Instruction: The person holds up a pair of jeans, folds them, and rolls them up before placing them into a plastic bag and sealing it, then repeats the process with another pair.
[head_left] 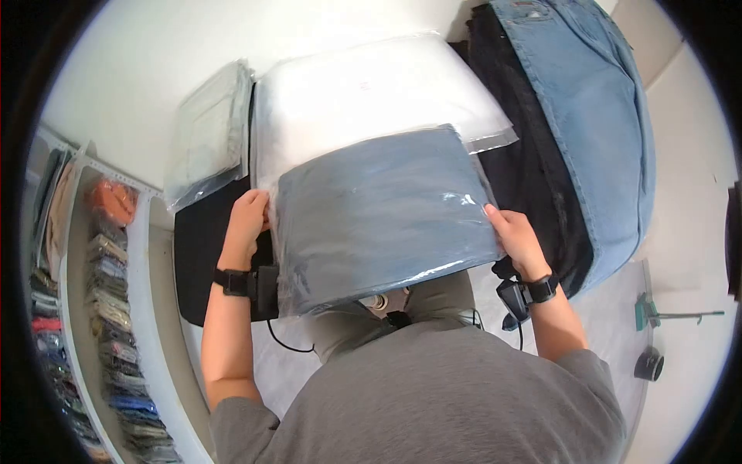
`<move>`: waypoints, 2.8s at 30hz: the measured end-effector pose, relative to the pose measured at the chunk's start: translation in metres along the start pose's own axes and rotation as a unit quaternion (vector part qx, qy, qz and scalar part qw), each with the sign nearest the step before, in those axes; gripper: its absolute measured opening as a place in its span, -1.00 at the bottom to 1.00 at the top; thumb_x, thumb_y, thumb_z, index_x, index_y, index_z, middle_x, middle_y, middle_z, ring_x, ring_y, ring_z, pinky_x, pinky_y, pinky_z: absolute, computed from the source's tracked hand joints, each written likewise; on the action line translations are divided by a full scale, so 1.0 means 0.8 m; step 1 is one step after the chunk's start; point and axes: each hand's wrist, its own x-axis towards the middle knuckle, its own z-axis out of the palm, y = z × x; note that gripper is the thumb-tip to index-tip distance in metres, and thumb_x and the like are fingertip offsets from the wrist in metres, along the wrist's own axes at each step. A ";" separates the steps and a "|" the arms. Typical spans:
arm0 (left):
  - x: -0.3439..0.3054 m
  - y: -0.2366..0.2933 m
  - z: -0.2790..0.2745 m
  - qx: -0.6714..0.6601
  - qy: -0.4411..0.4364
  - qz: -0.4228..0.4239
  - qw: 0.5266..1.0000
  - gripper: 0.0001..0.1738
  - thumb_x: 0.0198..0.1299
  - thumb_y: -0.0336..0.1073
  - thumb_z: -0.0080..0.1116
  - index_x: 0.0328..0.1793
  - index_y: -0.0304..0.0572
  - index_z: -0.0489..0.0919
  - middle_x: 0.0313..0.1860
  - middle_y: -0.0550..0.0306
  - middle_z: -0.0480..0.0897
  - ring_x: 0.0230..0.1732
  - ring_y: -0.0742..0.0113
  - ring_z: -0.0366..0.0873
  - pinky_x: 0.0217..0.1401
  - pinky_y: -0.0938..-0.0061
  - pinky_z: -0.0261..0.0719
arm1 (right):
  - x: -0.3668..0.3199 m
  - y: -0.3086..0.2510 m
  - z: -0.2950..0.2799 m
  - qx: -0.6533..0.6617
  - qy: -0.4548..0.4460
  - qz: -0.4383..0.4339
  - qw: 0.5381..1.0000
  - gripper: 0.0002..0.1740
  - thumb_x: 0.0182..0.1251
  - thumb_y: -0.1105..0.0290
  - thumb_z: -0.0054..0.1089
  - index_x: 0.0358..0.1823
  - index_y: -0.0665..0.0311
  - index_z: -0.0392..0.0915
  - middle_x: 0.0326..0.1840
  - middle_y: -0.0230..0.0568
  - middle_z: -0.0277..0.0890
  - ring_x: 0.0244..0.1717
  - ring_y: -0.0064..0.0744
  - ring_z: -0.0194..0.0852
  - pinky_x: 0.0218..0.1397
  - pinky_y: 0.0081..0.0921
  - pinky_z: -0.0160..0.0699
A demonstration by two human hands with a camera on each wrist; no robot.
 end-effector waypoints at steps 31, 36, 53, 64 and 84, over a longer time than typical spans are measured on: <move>-0.042 -0.027 -0.029 0.021 -0.132 -0.106 0.985 -0.51 0.11 0.17 0.23 -0.30 -0.14 0.49 -0.46 0.34 0.44 -0.46 0.53 0.38 -0.35 0.59 0.39 | 0.145 -0.033 -0.003 0.230 -0.301 0.145 0.914 -0.58 0.33 0.20 0.17 0.06 0.36 0.47 -0.04 -0.23 0.58 -0.05 -0.33 0.54 0.17 -0.37 0.36; -0.050 -0.017 -0.022 0.006 -0.120 -0.104 0.987 -0.50 0.11 0.15 0.24 -0.29 -0.20 0.49 -0.42 0.29 0.49 -0.44 0.50 0.43 -0.34 0.60 0.41 | 0.134 -0.037 0.008 0.265 -0.311 0.136 0.903 -0.54 0.28 0.26 0.23 0.04 0.51 0.43 0.00 -0.01 0.54 0.05 -0.29 0.49 0.16 -0.26 0.37; -0.053 -0.032 -0.020 -0.070 -0.113 -0.076 0.988 -0.52 0.18 0.15 0.18 -0.33 -0.19 0.54 -0.53 0.37 0.44 -0.58 0.60 0.25 -0.52 0.64 0.20 | 0.123 -0.017 -0.012 0.246 -0.332 0.138 0.900 -0.67 0.40 0.13 0.06 -0.13 0.27 0.51 -0.35 -0.52 0.52 -0.40 -0.71 0.41 -0.25 -0.62 0.43; -0.055 -0.041 -0.022 -0.059 -0.196 -0.098 0.974 -0.54 0.22 -0.05 0.21 -0.09 -0.41 0.55 -0.29 0.13 0.64 -0.38 0.45 0.58 -0.32 0.56 0.51 | 0.004 -0.045 -0.013 0.174 -0.350 0.105 0.915 -0.20 0.00 0.31 0.46 0.24 0.49 0.28 0.13 -0.17 0.46 0.10 -0.40 0.40 0.19 -0.44 0.31; -0.137 0.002 -0.005 -0.248 -0.293 -0.062 0.921 -0.37 0.10 -0.31 0.27 0.27 -0.42 0.35 0.13 -0.01 0.51 0.12 0.24 0.47 0.19 0.40 0.42 | -0.058 -0.038 -0.018 0.361 -0.185 0.008 0.914 -0.29 0.10 0.50 0.29 0.32 0.35 0.22 0.07 -0.19 0.48 0.03 -0.38 0.52 0.01 -0.50 0.57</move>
